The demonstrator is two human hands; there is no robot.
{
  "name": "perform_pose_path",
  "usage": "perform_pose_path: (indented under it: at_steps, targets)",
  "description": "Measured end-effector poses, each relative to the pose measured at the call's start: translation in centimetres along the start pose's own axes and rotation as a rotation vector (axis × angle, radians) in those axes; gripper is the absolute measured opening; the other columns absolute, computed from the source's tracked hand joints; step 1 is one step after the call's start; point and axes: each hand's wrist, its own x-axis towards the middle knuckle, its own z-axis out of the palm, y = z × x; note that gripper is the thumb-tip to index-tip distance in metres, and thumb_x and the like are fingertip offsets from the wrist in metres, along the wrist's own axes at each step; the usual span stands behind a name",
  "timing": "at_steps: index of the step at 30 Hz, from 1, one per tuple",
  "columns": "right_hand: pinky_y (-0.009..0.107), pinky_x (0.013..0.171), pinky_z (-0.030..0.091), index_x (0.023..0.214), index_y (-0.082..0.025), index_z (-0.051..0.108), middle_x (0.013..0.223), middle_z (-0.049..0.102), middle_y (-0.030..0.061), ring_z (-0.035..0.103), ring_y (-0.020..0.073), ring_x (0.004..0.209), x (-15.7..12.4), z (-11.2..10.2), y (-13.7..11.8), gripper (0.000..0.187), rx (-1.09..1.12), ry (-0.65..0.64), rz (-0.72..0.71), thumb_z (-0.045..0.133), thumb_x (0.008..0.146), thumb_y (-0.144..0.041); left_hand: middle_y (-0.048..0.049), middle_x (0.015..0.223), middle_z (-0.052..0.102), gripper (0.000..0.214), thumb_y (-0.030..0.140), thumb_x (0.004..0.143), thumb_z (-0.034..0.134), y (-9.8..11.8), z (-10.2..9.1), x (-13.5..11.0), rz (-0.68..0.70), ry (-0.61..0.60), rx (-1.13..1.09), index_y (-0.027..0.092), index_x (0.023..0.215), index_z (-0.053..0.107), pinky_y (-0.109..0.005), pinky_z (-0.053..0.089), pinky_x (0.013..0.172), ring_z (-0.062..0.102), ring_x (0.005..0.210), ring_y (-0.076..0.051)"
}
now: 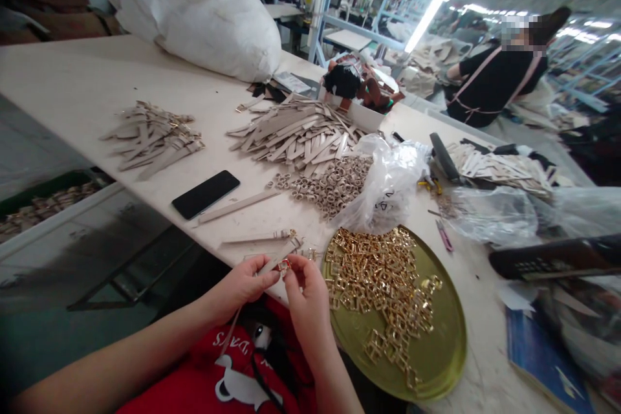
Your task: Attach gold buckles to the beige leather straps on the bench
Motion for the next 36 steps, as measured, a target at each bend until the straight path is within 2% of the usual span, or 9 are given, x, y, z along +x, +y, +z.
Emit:
perform_pose_path:
  at_steps: [6,13,17,22,25,27,30,32,36]
  targets:
    - [0.031,0.067,0.049,0.097,-0.019,0.059,0.085,0.065,0.0056,0.060,0.0174,0.075,-0.3,0.8,0.2,0.021,0.000,0.020,0.012,0.052,0.079,-0.026,0.0100,0.051,0.027,0.027,0.040,0.071,0.059,-0.9,-0.2,0.5,-0.081,-0.134,-0.218,0.016,0.077,0.047,-0.018,0.011,0.037,0.017,0.040,-0.003]
    - [0.030,0.066,0.046,0.092,-0.020,0.059,0.082,0.062,0.0048,0.057,0.0169,0.073,0.1,0.6,0.2,0.015,-0.230,0.035,-0.057,0.052,0.080,-0.027,0.0106,0.048,0.026,0.017,0.028,0.071,0.057,-0.7,0.0,0.6,-0.101,-0.105,-0.239,0.017,0.074,0.045,-0.018,0.013,0.036,0.019,0.038,-0.004]
    - [0.032,0.071,0.044,0.091,-0.020,0.059,0.084,0.061,0.0053,0.055,0.0180,0.078,0.2,0.5,0.2,0.015,-0.288,0.066,-0.069,0.051,0.080,-0.026,0.0111,0.048,0.026,0.024,0.036,0.072,0.058,-1.2,-0.2,0.8,-0.113,-0.140,-0.267,0.017,0.076,0.044,-0.017,0.012,0.035,0.018,0.038,-0.004]
    - [0.027,0.062,0.046,0.095,-0.019,0.056,0.073,0.059,0.0009,0.055,0.0136,0.065,0.0,0.8,0.6,0.020,0.085,-0.019,0.177,0.051,0.080,-0.031,0.0094,0.049,0.032,0.028,0.041,0.073,0.057,-1.0,-0.2,0.9,-0.036,-0.082,-0.169,0.015,0.074,0.048,-0.017,0.013,0.036,0.019,0.039,-0.003]
    - [0.025,0.060,0.046,0.094,-0.019,0.053,0.069,0.058,-0.0021,0.055,0.0105,0.059,-0.3,1.2,0.8,0.021,0.349,-0.058,0.305,0.054,0.078,-0.032,0.0050,0.056,0.046,0.029,0.041,0.073,0.057,-0.6,-0.1,0.7,0.041,-0.056,-0.061,0.013,0.073,0.052,-0.017,0.027,0.043,0.034,0.045,-0.005]
    - [0.025,0.061,0.048,0.090,-0.019,0.052,0.071,0.059,-0.0025,0.056,0.0095,0.059,-0.5,1.3,0.9,0.020,0.507,-0.084,0.403,0.057,0.075,-0.031,0.0026,0.064,0.053,0.028,0.040,0.072,0.059,-0.4,-0.3,0.6,0.111,0.005,-0.003,0.013,0.076,0.053,-0.020,0.036,0.054,0.045,0.056,-0.009]
    - [0.029,0.071,0.049,0.086,-0.020,0.048,0.078,0.063,-0.0012,0.060,0.0106,0.066,-0.7,1.3,1.0,0.022,0.707,-0.045,0.538,0.062,0.071,-0.028,0.0017,0.071,0.056,0.030,0.041,0.071,0.060,-0.4,-0.5,0.4,0.170,0.069,0.073,0.013,0.081,0.054,-0.021,0.038,0.060,0.049,0.065,-0.012]
    - [0.032,0.079,0.047,0.086,-0.021,0.047,0.085,0.065,0.0009,0.062,0.0125,0.075,-0.8,1.2,1.0,0.022,0.777,0.017,0.543,0.063,0.071,-0.027,0.0033,0.064,0.053,0.032,0.044,0.071,0.059,-0.5,-0.4,0.2,0.133,0.058,0.082,0.014,0.081,0.055,-0.020,0.034,0.054,0.046,0.058,-0.010]
    - [0.033,0.085,0.043,0.085,-0.020,0.049,0.089,0.065,0.0015,0.060,0.0151,0.088,-1.1,1.6,0.8,0.018,0.707,0.074,0.395,0.060,0.074,-0.029,0.0102,0.045,0.032,0.033,0.047,0.070,0.060,-1.0,0.3,-0.2,-0.040,-0.029,-0.063,0.015,0.074,0.051,-0.019,0.018,0.040,0.027,0.039,-0.005]
